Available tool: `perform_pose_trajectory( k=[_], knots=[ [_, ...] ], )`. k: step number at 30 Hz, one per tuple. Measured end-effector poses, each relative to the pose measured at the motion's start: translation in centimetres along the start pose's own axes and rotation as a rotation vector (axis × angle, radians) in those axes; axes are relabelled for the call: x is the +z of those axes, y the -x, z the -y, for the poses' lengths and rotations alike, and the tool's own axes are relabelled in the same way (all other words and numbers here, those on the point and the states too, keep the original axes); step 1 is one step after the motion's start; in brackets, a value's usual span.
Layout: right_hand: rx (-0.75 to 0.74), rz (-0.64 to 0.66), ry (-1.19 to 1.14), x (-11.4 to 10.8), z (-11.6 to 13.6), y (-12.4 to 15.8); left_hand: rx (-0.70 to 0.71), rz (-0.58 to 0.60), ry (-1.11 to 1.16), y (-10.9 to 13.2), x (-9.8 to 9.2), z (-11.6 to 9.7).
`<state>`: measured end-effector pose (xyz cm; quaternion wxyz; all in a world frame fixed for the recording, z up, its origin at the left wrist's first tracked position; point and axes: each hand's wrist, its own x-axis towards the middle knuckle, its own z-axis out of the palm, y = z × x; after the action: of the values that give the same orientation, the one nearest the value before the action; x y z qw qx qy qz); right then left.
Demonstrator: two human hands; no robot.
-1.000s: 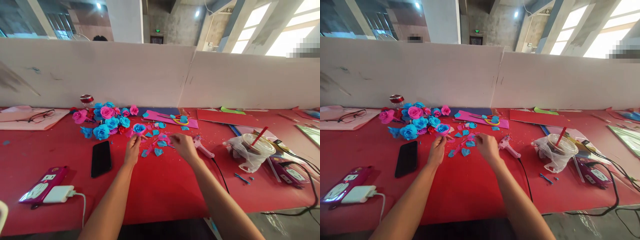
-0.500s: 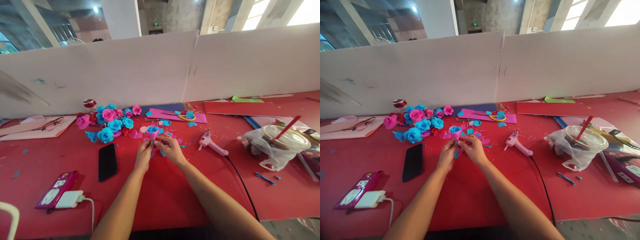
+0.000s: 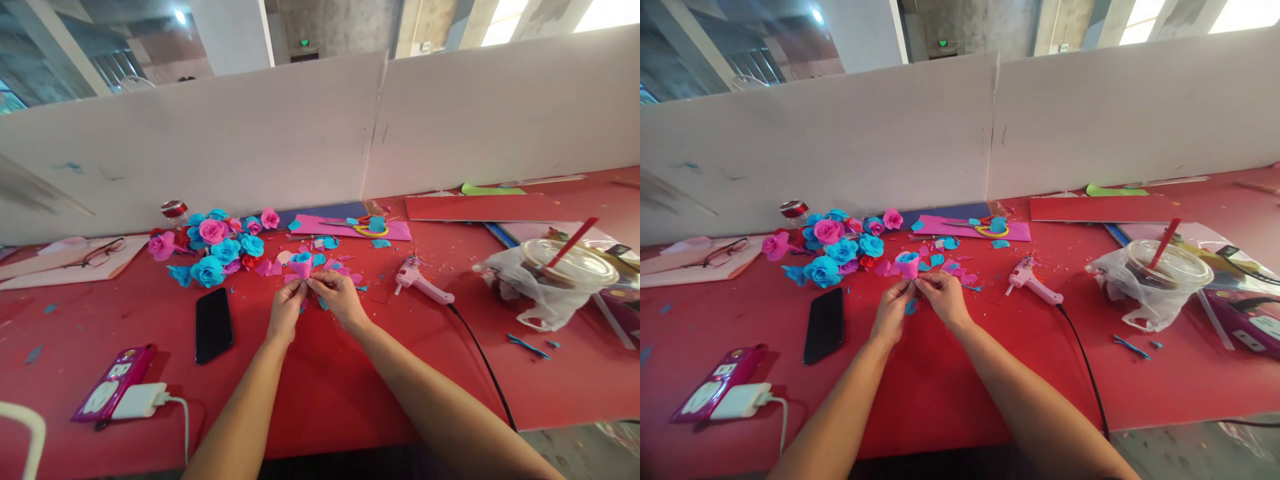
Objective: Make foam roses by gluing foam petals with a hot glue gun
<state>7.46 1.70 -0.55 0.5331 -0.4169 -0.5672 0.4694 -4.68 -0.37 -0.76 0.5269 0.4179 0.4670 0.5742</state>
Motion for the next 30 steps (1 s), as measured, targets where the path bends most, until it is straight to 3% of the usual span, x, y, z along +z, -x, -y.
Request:
perform_pose_trajectory(
  k=[5,11,20,24,27,30],
  knots=[
    [-0.073,-0.050,0.028,0.2,0.2,0.2,0.002,-0.009,0.006,-0.2,-0.1,0.2],
    [-0.167,-0.076,0.044,0.2,1.2,0.5,0.149,-0.078,-0.005,0.0,-0.4,-0.8],
    [-0.296,0.016,0.011,0.3,1.9,1.0,0.286,-0.148,-0.102,-0.1,-1.6,-0.3],
    [-0.327,0.067,0.005,0.1,2.4,1.1,0.292,-0.094,-0.138,-0.2,-2.2,-0.6],
    [-0.278,0.140,0.005,-0.2,2.9,1.1,0.222,-0.011,-0.067,-0.1,-2.3,-1.1],
    [-0.119,0.245,-0.115,-0.6,3.1,0.9,0.172,0.038,0.000,0.0,-2.1,-1.3]
  ],
)
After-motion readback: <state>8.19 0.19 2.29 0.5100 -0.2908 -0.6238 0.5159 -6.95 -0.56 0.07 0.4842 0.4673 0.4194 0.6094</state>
